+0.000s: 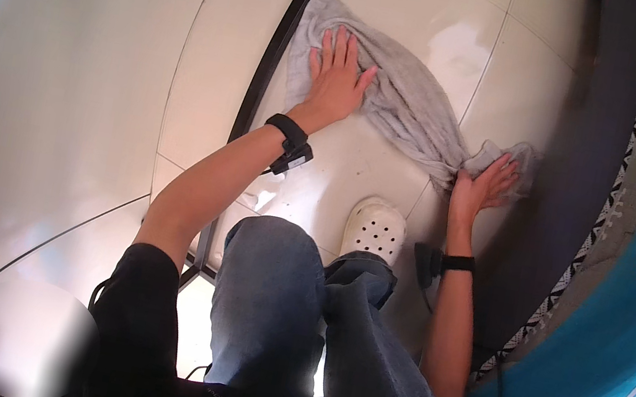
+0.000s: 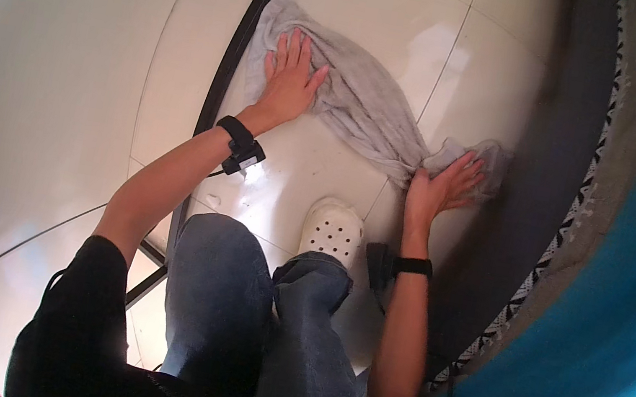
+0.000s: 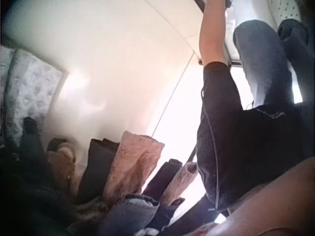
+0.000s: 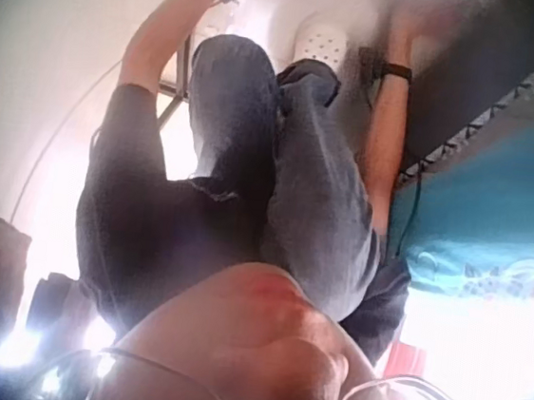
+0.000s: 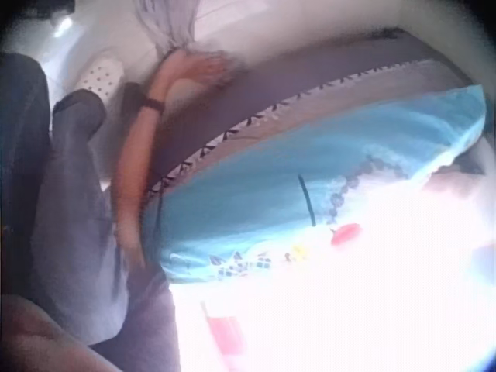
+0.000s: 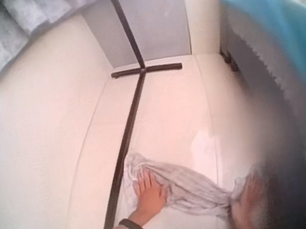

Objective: The person uses a cloth to wipe up spilled white liquid from the floor, cleaning the surface and the base of a stand.

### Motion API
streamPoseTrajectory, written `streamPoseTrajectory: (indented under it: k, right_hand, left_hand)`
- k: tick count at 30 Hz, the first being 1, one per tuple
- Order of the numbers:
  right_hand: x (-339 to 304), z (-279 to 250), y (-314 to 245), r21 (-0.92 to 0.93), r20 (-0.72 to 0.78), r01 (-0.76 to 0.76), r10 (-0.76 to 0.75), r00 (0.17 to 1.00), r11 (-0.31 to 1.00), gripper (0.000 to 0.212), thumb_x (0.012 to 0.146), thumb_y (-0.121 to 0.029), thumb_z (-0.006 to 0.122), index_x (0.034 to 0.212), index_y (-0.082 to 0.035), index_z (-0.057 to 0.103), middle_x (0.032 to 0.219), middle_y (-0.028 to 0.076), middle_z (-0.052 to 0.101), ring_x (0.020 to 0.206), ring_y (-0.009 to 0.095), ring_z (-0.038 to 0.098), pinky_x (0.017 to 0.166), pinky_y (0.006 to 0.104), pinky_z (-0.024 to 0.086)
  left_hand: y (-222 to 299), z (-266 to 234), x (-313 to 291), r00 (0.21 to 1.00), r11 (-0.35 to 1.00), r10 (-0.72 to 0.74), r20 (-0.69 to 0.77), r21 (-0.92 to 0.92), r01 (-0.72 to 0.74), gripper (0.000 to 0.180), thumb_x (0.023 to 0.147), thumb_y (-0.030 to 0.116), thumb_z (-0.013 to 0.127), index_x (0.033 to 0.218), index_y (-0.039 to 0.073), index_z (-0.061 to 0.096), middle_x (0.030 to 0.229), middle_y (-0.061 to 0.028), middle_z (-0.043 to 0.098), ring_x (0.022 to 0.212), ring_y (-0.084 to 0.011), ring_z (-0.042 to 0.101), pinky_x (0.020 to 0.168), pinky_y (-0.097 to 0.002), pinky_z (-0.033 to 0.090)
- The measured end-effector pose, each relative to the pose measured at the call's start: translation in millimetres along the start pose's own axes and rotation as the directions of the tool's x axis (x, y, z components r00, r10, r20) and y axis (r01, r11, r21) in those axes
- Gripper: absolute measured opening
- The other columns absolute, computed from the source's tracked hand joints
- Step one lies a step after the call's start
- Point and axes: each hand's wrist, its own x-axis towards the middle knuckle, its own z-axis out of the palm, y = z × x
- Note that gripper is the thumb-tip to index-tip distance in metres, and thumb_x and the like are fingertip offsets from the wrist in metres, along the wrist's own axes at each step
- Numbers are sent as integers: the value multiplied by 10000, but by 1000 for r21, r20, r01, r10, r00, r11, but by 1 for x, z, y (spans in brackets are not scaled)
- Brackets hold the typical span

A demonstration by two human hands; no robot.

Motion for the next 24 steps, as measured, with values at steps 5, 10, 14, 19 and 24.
streamPoseTrajectory:
  k: [5,10,14,19,24]
  right_hand:
    - [96,0,-16,31,-7,-154,155,988,988,935,714,-134,595,1522,-85,126,1577,190,112,1450,416,57,1111,648,45]
    - [183,15,-45,34,60,73,-75,995,997,939,673,-135,599,1519,-125,193,1581,153,142,1465,357,40,1128,608,8]
    - [183,47,-87,44,51,425,-427,903,904,797,703,-50,505,1473,-172,341,1564,79,241,1458,313,138,1124,621,47]
    - [84,50,-138,281,256,749,-799,545,601,799,632,59,492,1404,-139,447,1533,73,322,1450,297,204,1163,539,86]
    - [11,28,-126,447,374,743,-858,352,499,777,613,56,549,1369,-113,485,1530,39,338,1444,269,230,1170,514,116]
  left_hand:
    - [3,-6,-6,984,982,175,16,74,-176,761,947,439,473,1474,-38,200,1573,-217,91,1453,-406,49,1122,-609,69]
    - [20,-17,-16,843,862,500,198,-24,-506,723,869,311,566,1440,-28,281,1575,-172,149,1461,-350,88,1146,-552,100]
    - [21,-27,-12,811,840,534,238,-42,-541,706,862,316,575,1421,-29,316,1574,-167,155,1460,-348,98,1146,-548,109]
    - [10,-27,-32,734,799,580,353,-68,-598,693,847,348,586,1390,-26,370,1542,-177,244,1457,-327,137,1155,-530,112]
    - [-22,-33,-111,686,793,582,436,-120,-597,660,879,389,555,1404,25,389,1538,-135,277,1456,-291,168,1160,-511,121]
